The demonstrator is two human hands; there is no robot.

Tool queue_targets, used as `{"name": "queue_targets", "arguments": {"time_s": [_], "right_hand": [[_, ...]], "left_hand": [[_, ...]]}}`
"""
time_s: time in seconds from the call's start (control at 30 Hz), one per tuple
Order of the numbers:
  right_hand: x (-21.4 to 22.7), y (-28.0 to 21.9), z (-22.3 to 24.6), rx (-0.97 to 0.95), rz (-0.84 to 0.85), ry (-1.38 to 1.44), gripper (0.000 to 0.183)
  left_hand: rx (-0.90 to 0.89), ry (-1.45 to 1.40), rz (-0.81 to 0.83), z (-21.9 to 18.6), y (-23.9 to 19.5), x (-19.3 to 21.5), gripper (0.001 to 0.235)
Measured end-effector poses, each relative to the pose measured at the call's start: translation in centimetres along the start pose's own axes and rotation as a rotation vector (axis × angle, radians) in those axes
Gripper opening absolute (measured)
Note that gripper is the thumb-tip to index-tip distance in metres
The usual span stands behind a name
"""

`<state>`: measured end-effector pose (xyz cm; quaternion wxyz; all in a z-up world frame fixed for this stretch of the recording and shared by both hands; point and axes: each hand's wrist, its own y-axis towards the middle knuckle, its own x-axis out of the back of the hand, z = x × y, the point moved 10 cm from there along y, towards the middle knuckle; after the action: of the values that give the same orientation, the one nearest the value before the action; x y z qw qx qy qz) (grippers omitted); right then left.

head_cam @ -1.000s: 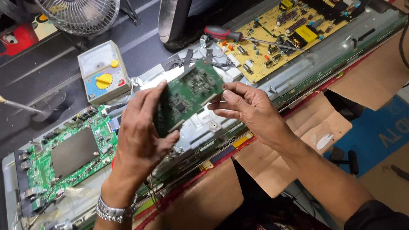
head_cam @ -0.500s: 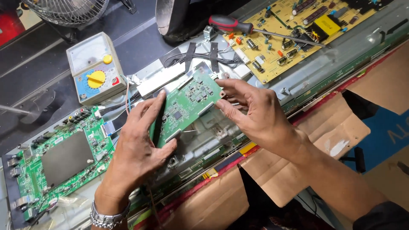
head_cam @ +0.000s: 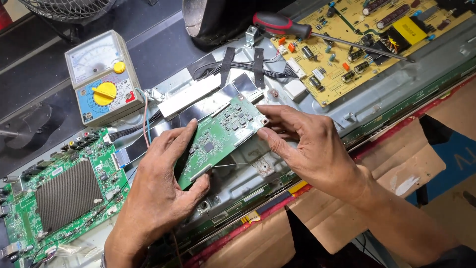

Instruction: The person handles a green circuit board, positions it on a workbench, and uses multimeter probes to test various points on the board. They then use a soldering iron to apply heat to specific components on the circuit board.

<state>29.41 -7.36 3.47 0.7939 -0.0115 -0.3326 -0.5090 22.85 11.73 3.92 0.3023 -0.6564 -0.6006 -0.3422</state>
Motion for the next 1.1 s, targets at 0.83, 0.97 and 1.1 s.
{"name": "queue_targets", "arguments": {"time_s": [0.83, 0.97, 1.1], "right_hand": [[-2.9, 2.1, -1.0, -0.197, 0.200, 0.514, 0.036], [-3.0, 2.1, -0.9, -0.186, 0.215, 0.442, 0.035], [-3.4, 2.2, -1.4, -0.233, 0.241, 0.397, 0.035]], "left_hand": [[0.208, -0.005, -0.760, -6.0, -9.4, -6.6, 0.110], [0.210, -0.014, -0.834, -5.8, -9.9, -6.9, 0.097], [0.154, -0.039, -0.838, -5.7, -9.9, -7.0, 0.091]]}}
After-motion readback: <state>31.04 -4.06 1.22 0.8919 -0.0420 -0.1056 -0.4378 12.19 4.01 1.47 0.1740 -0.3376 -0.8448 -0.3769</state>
